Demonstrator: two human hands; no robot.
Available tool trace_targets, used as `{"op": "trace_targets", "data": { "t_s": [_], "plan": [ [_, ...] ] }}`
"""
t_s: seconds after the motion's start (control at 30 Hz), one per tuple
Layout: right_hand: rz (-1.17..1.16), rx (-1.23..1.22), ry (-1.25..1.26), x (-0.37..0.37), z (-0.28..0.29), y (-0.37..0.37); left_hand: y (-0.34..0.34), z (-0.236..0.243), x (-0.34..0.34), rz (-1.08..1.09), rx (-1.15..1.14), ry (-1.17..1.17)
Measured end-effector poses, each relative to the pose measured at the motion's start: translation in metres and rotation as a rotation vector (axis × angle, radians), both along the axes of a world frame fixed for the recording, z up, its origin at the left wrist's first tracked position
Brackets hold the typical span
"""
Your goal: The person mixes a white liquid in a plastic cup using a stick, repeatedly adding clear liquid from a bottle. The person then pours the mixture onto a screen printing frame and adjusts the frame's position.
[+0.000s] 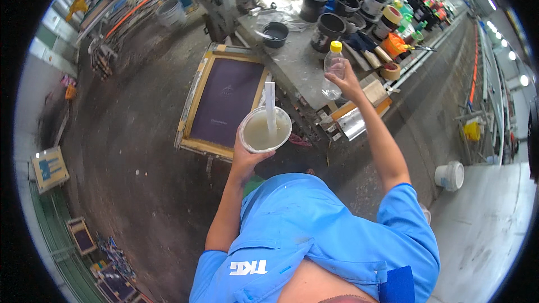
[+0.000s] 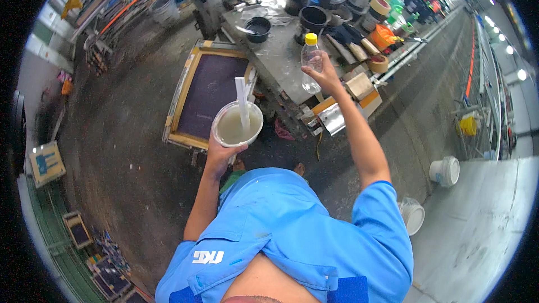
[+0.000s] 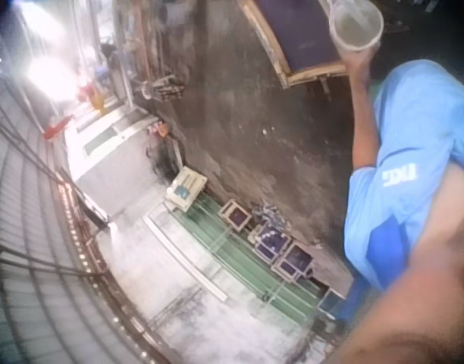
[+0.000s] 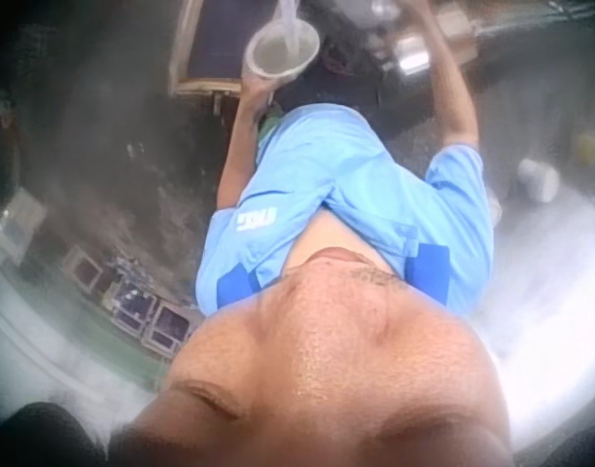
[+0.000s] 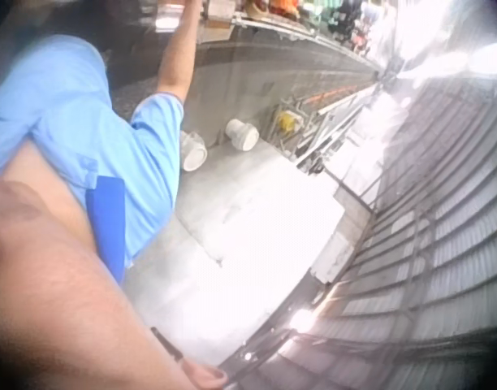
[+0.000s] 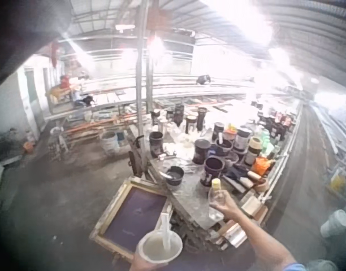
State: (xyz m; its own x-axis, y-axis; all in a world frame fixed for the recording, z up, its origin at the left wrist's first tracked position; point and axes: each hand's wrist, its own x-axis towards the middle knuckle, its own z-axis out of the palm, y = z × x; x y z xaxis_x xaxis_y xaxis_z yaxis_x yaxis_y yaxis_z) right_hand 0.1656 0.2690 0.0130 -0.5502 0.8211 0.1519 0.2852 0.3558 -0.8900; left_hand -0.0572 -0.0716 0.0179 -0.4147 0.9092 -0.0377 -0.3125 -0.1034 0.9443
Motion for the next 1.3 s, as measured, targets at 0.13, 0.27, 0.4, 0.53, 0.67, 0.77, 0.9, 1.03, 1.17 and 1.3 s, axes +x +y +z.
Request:
{"op": "trace_targets", "data": {
  "t_s": [0.13,0.27,0.4,0.53,0.67,0.77,0.9,1.03,1.17,1.3],
  "plan": [
    [0.478,0.167,-0.352,0.002,0.118,-0.046,0.008,-0.011,-0.003,0.017,-0.021,0.112],
    [0.732,0.326,-0.917,-0.036,0.207,-0.106,0.006,-0.012,-0.003,0.024,-0.051,0.137],
    [0.808,0.628,-1.228,-0.068,0.226,-0.140,0.015,-0.006,0.003,-0.036,-0.013,0.148],
    [0.905,0.780,-1.337,-0.090,0.232,-0.151,0.020,-0.002,0.008,-0.077,0.017,0.150],
    [0.953,0.913,-1.364,-0.103,0.244,-0.162,0.020,-0.004,0.010,-0.071,0.021,0.141],
    [0.978,0.917,-1.307,-0.102,0.248,-0.158,0.021,-0.013,0.009,-0.052,0.046,0.156],
    [0.969,0.901,-1.323,-0.103,0.250,-0.161,0.020,-0.015,0.012,-0.028,0.037,0.122],
    [0.941,0.898,-1.271,-0.100,0.249,-0.157,0.019,-0.019,0.013,-0.024,0.012,0.162],
    [0.925,0.852,-1.312,-0.097,0.252,-0.158,0.021,-0.009,0.015,-0.055,0.030,0.106],
    [0.906,0.835,-1.296,-0.090,0.253,-0.157,0.021,-0.004,0.016,-0.066,0.016,0.123]
  ]
}}
